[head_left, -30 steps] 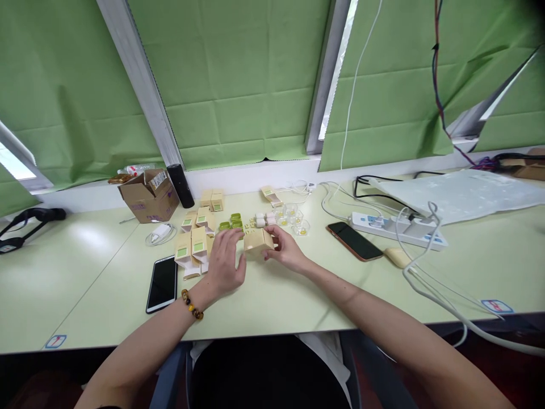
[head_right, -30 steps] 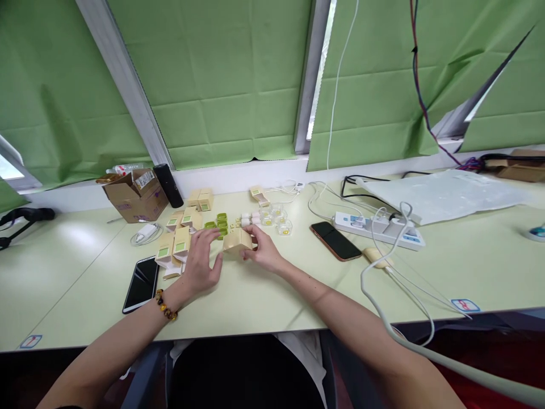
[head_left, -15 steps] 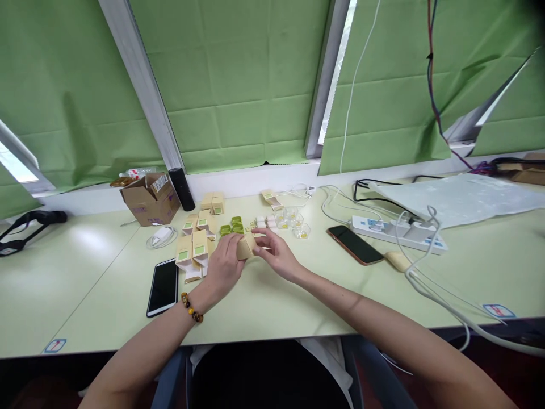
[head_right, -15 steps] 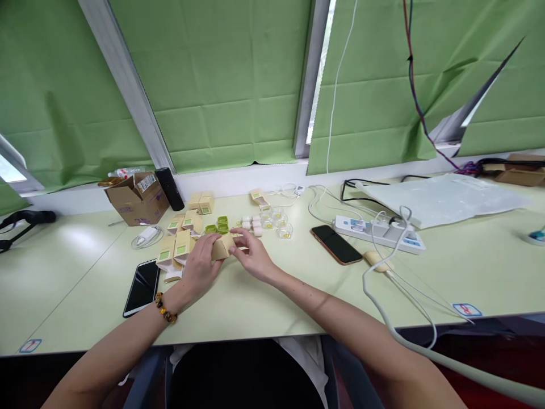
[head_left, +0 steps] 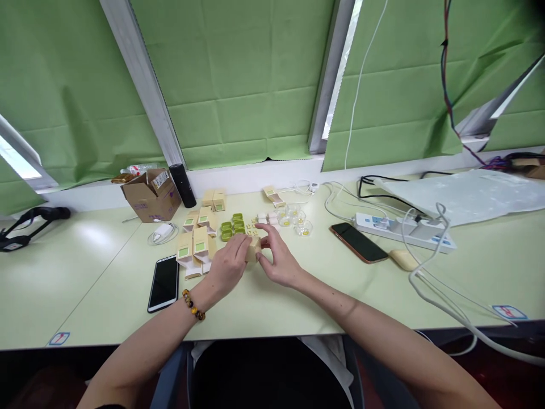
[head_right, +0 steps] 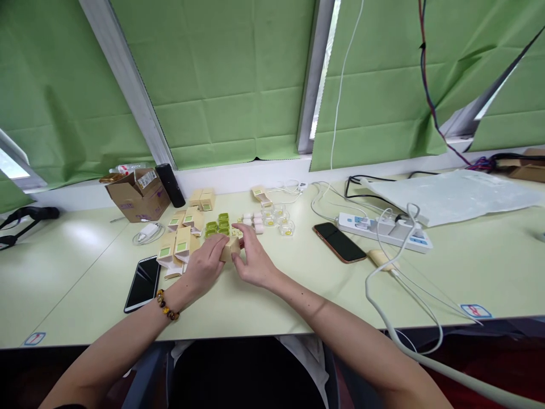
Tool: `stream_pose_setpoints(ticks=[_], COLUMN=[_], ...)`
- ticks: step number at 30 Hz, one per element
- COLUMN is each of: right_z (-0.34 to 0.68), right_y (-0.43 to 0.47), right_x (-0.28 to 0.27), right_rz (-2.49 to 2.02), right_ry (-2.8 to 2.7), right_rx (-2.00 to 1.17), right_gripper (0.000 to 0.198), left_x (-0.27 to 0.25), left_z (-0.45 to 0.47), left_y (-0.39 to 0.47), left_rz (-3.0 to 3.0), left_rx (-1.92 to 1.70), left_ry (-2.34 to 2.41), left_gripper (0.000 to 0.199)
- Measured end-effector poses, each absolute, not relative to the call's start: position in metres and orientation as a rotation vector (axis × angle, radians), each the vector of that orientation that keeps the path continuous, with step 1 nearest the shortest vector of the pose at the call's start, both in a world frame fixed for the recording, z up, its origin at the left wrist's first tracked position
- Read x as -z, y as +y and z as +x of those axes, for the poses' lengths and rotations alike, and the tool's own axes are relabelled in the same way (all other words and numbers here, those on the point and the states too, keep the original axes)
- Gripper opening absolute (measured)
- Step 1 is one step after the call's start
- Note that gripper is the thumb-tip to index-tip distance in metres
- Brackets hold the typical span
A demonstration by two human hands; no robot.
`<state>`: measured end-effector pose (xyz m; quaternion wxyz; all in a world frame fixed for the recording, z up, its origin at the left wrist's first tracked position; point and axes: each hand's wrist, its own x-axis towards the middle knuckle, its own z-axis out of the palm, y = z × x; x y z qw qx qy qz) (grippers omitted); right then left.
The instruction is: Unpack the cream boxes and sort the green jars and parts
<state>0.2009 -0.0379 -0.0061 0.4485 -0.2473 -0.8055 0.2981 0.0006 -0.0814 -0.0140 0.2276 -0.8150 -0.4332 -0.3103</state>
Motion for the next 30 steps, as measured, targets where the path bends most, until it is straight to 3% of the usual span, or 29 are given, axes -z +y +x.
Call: stream_pose_setpoints(ticks=[9,21,30], right_z=[0.195,0.198,0.208], right_y=[-0.047,-0.045,-0.031], right_x=[0.008,0.007,-0.002], right_rz=[-0.698,-0.768,-0.630], right_ry=[-1.993,-1.929,-1.647], right_rx=[-0.639,-0.686,-0.919], right_gripper=[0.079,0.079,0.052], left_x=[0.011,0.015,0.010], left_z=[0.006,0.007,0.001], left_y=[-0.085,-0.086,-0.085], left_rz=[-2.297,-2.394,-2.350], left_rx=[0.782,0.807,1.106], left_ry=[-1.193,-1.230,-1.280], left_gripper=[0.050,0.064,0.066])
